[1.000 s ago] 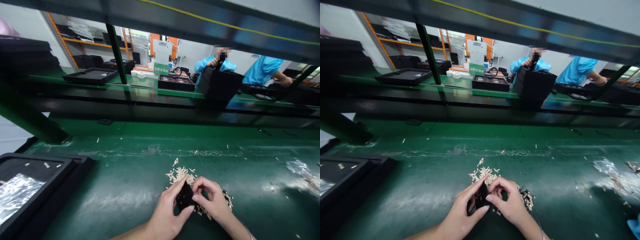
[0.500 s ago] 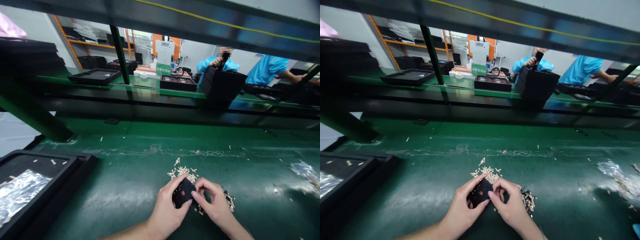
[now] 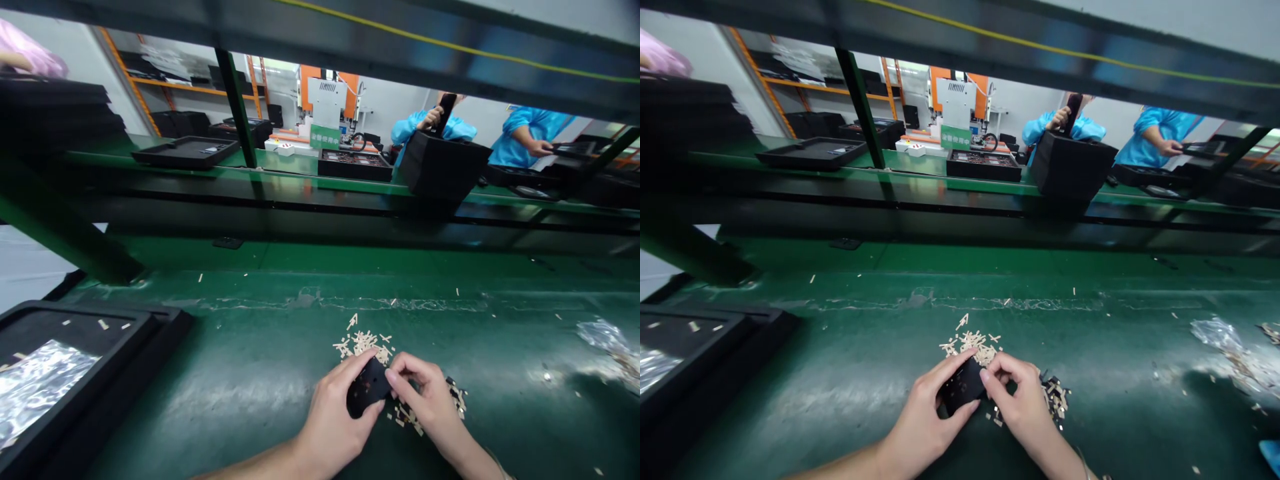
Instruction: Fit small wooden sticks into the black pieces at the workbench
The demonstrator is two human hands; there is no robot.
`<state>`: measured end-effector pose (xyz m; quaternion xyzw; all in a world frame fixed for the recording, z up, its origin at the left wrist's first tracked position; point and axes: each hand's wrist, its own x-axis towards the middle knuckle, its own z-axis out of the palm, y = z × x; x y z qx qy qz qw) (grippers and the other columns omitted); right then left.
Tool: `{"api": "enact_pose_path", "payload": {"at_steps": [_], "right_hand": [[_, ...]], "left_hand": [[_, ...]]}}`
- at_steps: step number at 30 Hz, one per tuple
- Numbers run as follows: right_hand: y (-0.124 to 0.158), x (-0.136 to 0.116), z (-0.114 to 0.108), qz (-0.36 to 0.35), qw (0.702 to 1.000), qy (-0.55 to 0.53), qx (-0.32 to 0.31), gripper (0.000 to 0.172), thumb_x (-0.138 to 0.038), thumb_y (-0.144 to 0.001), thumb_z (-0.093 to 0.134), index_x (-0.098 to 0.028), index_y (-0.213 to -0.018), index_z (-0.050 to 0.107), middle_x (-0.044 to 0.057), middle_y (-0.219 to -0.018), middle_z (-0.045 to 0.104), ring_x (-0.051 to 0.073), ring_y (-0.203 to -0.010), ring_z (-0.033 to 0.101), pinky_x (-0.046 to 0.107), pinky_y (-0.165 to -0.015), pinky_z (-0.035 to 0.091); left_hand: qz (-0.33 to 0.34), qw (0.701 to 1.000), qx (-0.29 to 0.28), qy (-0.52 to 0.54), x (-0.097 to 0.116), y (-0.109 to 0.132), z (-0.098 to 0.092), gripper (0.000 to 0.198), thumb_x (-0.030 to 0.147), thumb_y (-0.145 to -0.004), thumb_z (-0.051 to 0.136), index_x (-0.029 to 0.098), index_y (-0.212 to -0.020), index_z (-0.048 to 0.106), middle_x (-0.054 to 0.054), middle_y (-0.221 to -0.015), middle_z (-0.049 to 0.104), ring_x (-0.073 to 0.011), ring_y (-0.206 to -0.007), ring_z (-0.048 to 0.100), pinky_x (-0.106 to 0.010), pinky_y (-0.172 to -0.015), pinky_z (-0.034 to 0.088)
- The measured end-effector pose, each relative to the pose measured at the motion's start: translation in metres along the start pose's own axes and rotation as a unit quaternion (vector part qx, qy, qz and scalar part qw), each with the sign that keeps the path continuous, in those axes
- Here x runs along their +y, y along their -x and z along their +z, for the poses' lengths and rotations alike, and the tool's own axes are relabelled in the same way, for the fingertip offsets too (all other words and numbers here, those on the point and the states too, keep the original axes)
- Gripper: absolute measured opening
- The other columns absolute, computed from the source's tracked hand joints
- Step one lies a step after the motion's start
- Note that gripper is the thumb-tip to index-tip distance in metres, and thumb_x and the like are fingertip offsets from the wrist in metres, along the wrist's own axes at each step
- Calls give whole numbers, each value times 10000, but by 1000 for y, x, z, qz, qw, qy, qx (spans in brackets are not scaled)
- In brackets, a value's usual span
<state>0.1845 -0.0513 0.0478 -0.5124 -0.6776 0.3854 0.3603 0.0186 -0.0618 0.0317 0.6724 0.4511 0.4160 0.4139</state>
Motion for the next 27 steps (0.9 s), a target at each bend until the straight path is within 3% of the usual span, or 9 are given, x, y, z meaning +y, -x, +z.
{"api": "enact_pose_path", "payload": {"at_steps": [3, 6, 9, 12, 17, 20, 27], "right_hand": [[2, -2, -2, -11, 1000, -13, 2, 341, -380, -885, 479, -173, -614, 482, -14, -544, 473, 119, -517, 449, 223, -509, 341], [5, -5, -3, -25, 999, -33, -18, 332, -372, -910, 434, -178, -645, 484, -10, -567, 492, 121, -521, 459, 228, -526, 353], [7, -5, -1, -45, 999, -17, -14, 261, -351, -878, 495, -184, -678, 491, -16, -588, 485, 126, -549, 463, 231, -546, 355], [7, -5, 0, -49, 999, 9, -14, 201, -302, -823, 578, -185, -679, 500, -32, -580, 455, 119, -542, 442, 227, -542, 341], [5, -11, -1, -7, 997, -56, -60, 145, -237, -775, 596, -182, -690, 493, -47, -566, 442, 103, -503, 410, 213, -500, 328], [5, -13, -2, -3, 995, -78, -68, 156, -249, -776, 584, -180, -676, 485, -45, -573, 430, 102, -515, 390, 212, -497, 318], [9, -12, -1, -5, 992, -98, -80, 201, -295, -794, 569, -180, -659, 474, -38, -584, 412, 110, -541, 383, 223, -516, 306]], "left_hand": [[15, 1000, -23, -1, 1, 0, -2, 571, 129, -721, 627, 262, -1257, 484, -43, -1190, 574, -215, -1113, 501, -386, -989, 400], [20, 998, -61, 26, 1, 1, -4, 564, 249, -759, 627, 249, -1293, 448, -63, -1213, 556, -231, -1078, 510, -374, -919, 440], [8, 995, -84, 53, -2, 2, -5, 561, 340, -793, 579, 231, -1318, 415, -73, -1084, 609, -197, -812, 569, -315, -704, 490], [5, 993, -97, 74, -4, 2, -4, 555, 342, -803, 556, 233, -1322, 394, -58, -996, 617, -153, -656, 521, -265, -580, 443], [4, 986, -120, 117, -4, 2, -2, 553, 291, -787, 593, 228, -1297, 387, -63, -1021, 601, -185, -804, 552, -276, -666, 453], [3, 988, -114, 104, -4, 2, -1, 557, 239, -784, 609, 249, -1291, 380, -69, -1151, 555, -201, -914, 541, -297, -740, 455], [14, 993, -90, 78, -6, 3, -1, 558, 137, -768, 619, 293, -1251, 388, -30, -1155, 540, -183, -940, 526, -317, -830, 432]]}}
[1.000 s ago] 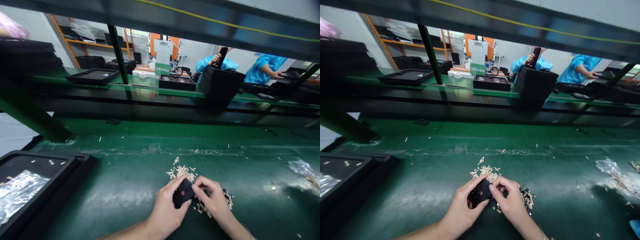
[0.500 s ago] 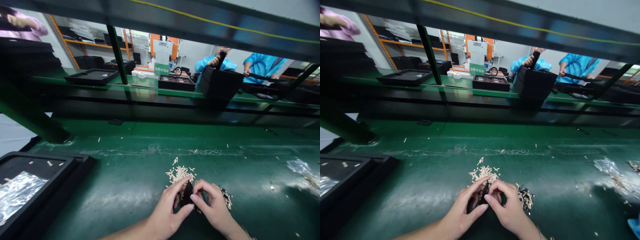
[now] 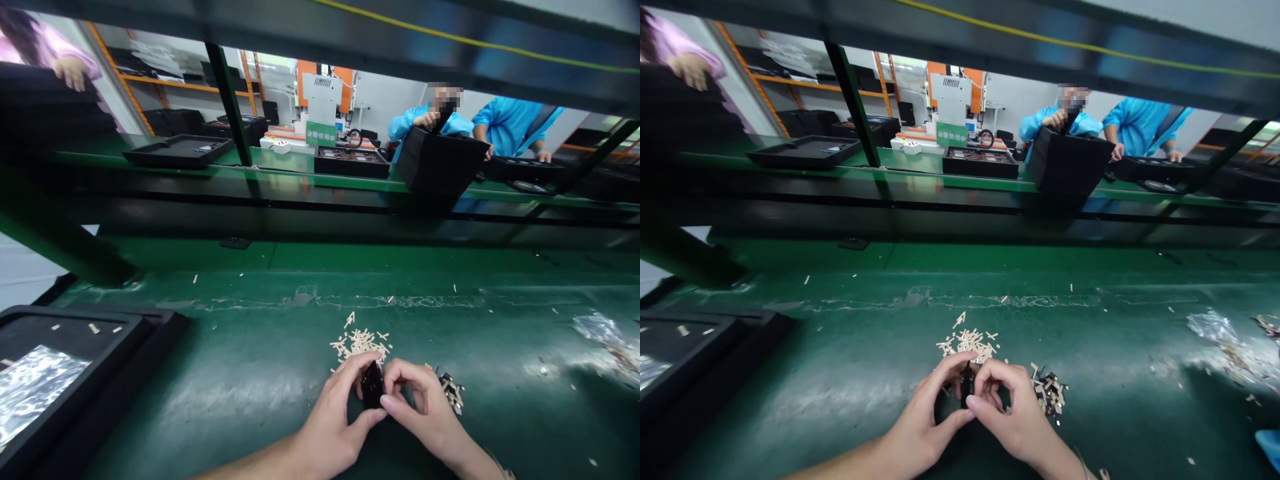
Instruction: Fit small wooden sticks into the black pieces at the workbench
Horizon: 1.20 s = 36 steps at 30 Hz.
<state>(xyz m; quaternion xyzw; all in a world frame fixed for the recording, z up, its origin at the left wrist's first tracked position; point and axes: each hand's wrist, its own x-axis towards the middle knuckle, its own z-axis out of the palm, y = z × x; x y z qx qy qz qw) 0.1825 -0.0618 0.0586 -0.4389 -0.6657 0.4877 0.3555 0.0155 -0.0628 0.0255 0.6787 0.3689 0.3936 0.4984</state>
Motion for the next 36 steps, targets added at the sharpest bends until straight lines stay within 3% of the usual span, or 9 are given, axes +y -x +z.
{"api": "enact_pose_path", "payload": {"at_steps": [4, 8, 20, 26, 30, 36], "right_hand": [[-1, 1, -4, 27, 999, -39, -5, 279, -361, -816, 569, -175, -636, 465, -30, -585, 426, 108, -532, 394, 224, -506, 305], [-5, 1, -10, 43, 998, -47, -9, 324, -388, -808, 598, -167, -613, 464, -31, -561, 432, 100, -520, 390, 219, -501, 291], [-11, 11, -12, 92, 990, -106, -8, 334, -430, -876, 525, -156, -688, 491, -42, -521, 426, 76, -481, 351, 206, -468, 241], [-12, 15, -13, 94, 987, -130, -15, 316, -426, -840, 579, -154, -701, 500, -42, -543, 421, 76, -494, 353, 202, -464, 234], [-12, 19, -9, 106, 982, -157, -17, 327, -427, -822, 595, -159, -677, 476, -48, -533, 415, 72, -478, 344, 196, -457, 243], [-16, 15, -11, 82, 996, -30, 13, 344, -445, -865, 503, -159, -673, 500, -32, -539, 458, 91, -490, 389, 205, -481, 300]], "left_hand": [[56, 998, -1, -8, 2, 0, 0, 522, 69, -779, 569, 307, -1218, 414, -11, -1156, 526, -182, -1058, 477, -324, -935, 381], [83, 996, -6, -12, 5, -1, -1, 517, 47, -778, 553, 301, -1210, 427, -7, -1108, 541, -170, -1034, 487, -310, -923, 391], [10, 994, 78, -78, 7, -1, -1, 591, 87, -717, 601, 324, -1238, 455, 20, -1190, 567, -169, -1085, 525, -316, -963, 421], [9, 994, 80, -76, 6, -2, 0, 577, 80, -713, 584, 289, -1239, 474, -3, -1196, 565, -177, -1095, 522, -326, -982, 413], [23, 995, 60, -70, 9, -3, -1, 568, 66, -738, 551, 287, -1255, 466, -19, -1096, 581, -168, -1009, 542, -305, -902, 452], [5, 998, 42, -47, 8, -7, -7, 493, 148, -794, 558, 275, -1264, 481, -51, -1121, 561, -204, -1054, 493, -355, -941, 393]]}}
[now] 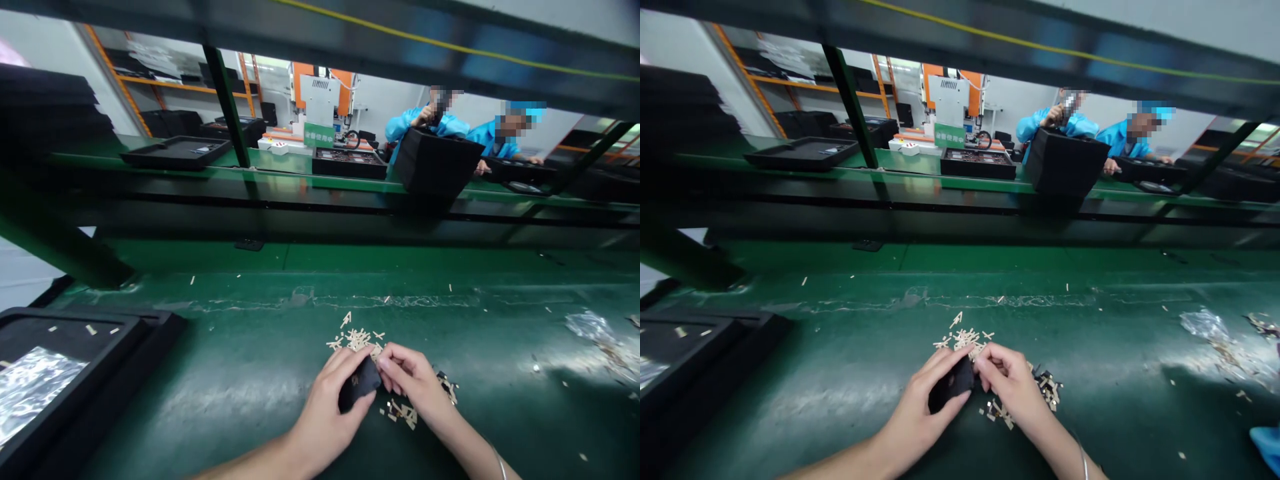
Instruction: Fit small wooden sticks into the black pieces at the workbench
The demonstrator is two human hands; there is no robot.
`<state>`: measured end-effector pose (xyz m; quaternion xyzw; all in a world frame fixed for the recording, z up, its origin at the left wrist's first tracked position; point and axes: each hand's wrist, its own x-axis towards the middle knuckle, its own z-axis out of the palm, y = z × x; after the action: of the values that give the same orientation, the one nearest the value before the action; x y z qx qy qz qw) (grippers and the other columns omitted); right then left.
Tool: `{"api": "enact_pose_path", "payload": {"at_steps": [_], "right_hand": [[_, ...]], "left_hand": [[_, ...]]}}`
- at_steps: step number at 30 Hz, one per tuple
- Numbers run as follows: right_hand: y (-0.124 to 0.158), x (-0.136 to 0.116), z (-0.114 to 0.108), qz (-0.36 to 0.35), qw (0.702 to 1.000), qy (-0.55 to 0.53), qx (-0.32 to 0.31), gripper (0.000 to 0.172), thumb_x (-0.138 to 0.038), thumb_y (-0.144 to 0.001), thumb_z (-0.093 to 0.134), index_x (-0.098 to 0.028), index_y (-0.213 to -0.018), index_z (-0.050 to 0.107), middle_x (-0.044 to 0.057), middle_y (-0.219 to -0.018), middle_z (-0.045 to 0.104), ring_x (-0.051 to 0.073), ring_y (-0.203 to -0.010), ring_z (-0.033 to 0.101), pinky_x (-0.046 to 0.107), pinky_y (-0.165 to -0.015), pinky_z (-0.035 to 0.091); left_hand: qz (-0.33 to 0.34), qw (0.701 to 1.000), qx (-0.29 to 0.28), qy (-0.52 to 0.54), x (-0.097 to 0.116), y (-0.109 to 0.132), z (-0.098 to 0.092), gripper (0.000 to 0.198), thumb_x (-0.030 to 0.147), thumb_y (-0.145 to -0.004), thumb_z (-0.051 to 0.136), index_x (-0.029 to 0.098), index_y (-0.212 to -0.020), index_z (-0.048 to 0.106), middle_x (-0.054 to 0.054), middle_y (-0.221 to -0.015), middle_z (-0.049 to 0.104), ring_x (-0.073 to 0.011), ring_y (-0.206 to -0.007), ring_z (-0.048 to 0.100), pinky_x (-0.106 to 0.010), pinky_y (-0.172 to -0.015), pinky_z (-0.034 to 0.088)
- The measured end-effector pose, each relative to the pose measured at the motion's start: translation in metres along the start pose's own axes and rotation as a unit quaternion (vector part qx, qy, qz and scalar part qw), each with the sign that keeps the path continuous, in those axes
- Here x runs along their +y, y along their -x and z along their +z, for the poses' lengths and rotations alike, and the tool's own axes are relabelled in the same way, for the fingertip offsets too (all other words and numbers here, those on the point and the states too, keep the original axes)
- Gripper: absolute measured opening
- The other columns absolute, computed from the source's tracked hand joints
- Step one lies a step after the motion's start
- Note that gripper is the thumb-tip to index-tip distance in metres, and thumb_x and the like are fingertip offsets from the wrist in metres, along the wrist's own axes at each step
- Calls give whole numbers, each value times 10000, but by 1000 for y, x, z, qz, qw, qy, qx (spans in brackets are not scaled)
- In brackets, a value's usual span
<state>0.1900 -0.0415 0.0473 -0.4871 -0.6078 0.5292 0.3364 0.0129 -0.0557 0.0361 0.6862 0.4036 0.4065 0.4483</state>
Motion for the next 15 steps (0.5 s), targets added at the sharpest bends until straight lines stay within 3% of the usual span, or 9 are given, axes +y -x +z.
{"api": "enact_pose_path", "payload": {"at_steps": [2, 4, 7, 11, 15], "right_hand": [[-1, -3, -3, -14, 997, 74, 33, 314, -403, -883, 468, -160, -692, 526, -31, -545, 463, 102, -512, 417, 208, -500, 314], [-3, -3, -7, -18, 986, 155, 60, 279, -360, -878, 467, -164, -696, 547, -30, -541, 483, 108, -515, 437, 208, -500, 314], [-6, 0, -11, -23, 966, 239, 96, 251, -327, -852, 485, -171, -673, 567, -27, -535, 511, 113, -503, 452, 207, -481, 302], [-9, 6, -16, -36, 954, 268, 131, 259, -321, -846, 474, -177, -650, 564, -21, -536, 517, 121, -505, 471, 210, -494, 312], [-9, 6, -20, -56, 944, 294, 136, 264, -327, -864, 449, -181, -674, 561, -25, -545, 517, 116, -493, 465, 205, -495, 320]], "left_hand": [[-25, 999, 19, 42, -1, -5, -7, 421, 253, -845, 527, 254, -1264, 492, -66, -1103, 577, -206, -1004, 513, -341, -883, 418], [-45, 990, 56, 117, -1, -16, -16, 393, 331, -886, 464, 208, -1258, 502, -71, -979, 612, -173, -824, 546, -288, -727, 449], [-65, 964, 125, 227, -1, -50, -26, 429, 393, -876, 462, 95, -1171, 553, -83, -818, 634, -127, -611, 516, -244, -567, 417], [-97, 953, 190, 214, -7, -127, -34, 485, 492, -800, 503, 42, -926, 636, -169, -901, 656, -193, -715, 610, -280, -604, 476], [-111, 954, 260, 99, -28, -190, -50, 498, 482, -838, 446, 44, -1020, 600, -196, -1017, 616, -271, -934, 602, -370, -759, 493]]}}
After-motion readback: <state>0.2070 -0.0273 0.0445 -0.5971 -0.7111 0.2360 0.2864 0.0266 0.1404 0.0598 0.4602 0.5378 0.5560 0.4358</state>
